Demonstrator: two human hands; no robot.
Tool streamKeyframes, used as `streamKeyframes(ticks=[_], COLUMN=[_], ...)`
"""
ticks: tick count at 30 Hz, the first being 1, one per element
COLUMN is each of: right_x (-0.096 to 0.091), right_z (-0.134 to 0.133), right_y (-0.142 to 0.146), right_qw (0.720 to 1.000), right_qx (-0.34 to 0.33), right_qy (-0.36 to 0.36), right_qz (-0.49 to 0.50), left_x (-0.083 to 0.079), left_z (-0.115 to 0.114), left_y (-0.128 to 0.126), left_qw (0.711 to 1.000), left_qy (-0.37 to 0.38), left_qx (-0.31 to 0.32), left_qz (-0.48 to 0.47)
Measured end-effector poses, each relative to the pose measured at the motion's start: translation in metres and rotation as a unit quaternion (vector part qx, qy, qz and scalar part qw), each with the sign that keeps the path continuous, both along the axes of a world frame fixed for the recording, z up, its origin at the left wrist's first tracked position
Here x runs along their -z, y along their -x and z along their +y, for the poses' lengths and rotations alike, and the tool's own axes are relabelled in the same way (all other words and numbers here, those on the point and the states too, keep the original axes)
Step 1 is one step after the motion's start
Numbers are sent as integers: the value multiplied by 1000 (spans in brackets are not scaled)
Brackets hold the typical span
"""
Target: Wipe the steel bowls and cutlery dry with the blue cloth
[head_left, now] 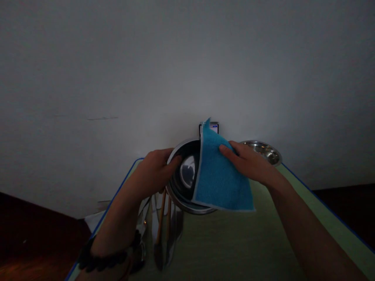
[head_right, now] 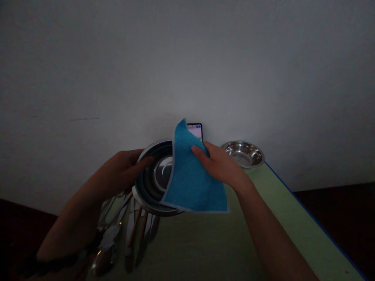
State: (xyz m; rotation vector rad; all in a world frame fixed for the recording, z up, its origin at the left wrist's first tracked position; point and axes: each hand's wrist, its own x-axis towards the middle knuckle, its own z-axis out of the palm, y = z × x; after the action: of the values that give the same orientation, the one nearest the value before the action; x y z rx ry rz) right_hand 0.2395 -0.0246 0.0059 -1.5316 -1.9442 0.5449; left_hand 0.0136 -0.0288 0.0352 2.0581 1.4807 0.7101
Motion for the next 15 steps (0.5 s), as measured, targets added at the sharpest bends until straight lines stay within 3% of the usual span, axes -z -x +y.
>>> streamKeyframes(ticks=[6, 10, 15], right_x=[1, 5, 15], right_z=[-5, -4, 2], right_y=[-1, -3, -9], right_qw=[985, 989, 985], right_qx=[-72, -102, -134], right_qy=[116, 95, 102], right_qz=[105, 39, -28], left_x=[8, 13, 23], left_z=[6, 9, 14], left_y=[8, 7, 1], left_qw=[995, 996, 981], left_qy=[70, 42, 38], left_qx=[60, 73, 181], left_qz=[-26, -43, 49])
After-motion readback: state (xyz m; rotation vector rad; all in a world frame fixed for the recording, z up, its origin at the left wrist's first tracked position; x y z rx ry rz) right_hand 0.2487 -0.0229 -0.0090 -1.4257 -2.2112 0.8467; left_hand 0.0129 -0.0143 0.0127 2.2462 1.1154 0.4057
